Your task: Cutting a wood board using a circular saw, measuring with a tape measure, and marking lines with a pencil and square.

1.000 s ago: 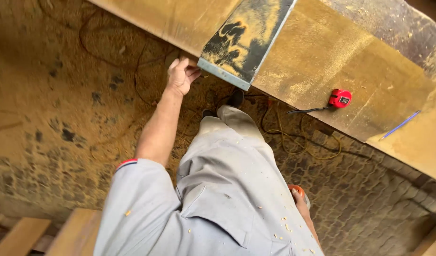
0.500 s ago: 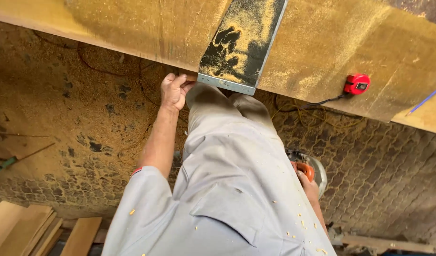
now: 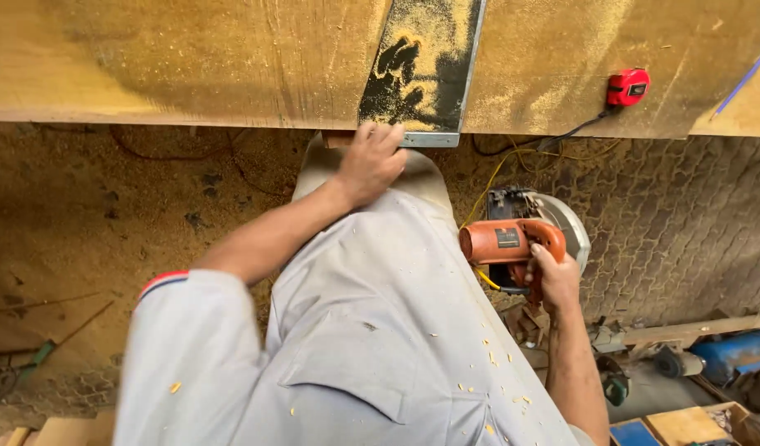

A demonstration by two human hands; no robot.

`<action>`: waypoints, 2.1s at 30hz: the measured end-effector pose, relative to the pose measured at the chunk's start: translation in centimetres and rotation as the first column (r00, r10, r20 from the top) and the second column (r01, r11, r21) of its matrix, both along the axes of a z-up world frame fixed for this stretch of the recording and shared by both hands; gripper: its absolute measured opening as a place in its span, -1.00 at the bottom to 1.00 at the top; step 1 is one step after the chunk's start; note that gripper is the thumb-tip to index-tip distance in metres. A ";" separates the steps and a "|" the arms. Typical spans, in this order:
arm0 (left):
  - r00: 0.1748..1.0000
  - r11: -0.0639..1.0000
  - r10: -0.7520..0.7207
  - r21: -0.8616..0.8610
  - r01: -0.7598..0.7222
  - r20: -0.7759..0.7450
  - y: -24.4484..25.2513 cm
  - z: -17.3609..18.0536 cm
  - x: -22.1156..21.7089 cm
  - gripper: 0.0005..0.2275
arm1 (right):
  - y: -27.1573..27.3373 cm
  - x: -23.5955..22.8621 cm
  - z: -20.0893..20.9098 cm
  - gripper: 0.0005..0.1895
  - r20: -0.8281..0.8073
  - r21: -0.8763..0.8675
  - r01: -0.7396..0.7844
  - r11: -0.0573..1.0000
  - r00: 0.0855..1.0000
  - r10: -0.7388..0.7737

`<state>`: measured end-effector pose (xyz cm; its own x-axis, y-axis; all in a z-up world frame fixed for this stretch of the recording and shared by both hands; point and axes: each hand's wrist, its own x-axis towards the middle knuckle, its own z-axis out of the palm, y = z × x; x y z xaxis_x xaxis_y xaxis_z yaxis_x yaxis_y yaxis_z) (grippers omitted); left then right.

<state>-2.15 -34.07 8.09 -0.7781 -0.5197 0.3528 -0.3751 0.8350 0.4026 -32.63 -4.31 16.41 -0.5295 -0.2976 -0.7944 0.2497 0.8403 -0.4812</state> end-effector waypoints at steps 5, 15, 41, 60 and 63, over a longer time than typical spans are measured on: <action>0.987 0.997 -0.068 -0.012 0.070 0.145 -0.2 -4.7 -1.8 -0.85 | -2.1 0.5 2.1 -0.70 0.008 -0.084 -0.032 0.996 0.999 0.032; 0.943 0.987 -0.052 -0.128 0.099 0.327 -2.8 -10.6 5.9 -0.73 | -0.3 2.5 3.9 -0.60 -0.139 -0.336 -0.090 0.938 0.989 0.045; 0.877 0.986 -0.102 0.165 0.026 0.470 -5.9 -6.6 4.0 -0.59 | -8.7 15.8 1.6 -0.42 -0.210 -0.389 -0.228 0.893 0.965 0.155; 0.864 0.985 -0.130 0.160 0.058 0.486 -3.8 -6.3 6.8 -0.68 | -9.7 15.6 1.6 -0.50 -0.128 -0.341 -0.234 0.911 0.971 0.201; 0.851 0.989 -0.121 0.139 0.058 0.510 -3.9 -6.4 7.8 -0.69 | -9.5 16.1 1.2 -0.52 -0.150 -0.376 -0.250 0.892 0.967 0.208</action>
<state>5.63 -37.98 1.66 -0.8764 -0.4507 -0.1695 -0.4810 0.8354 0.2660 -16.49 -13.78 17.63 -0.4812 -0.6945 -0.5349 0.0043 0.6084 -0.7936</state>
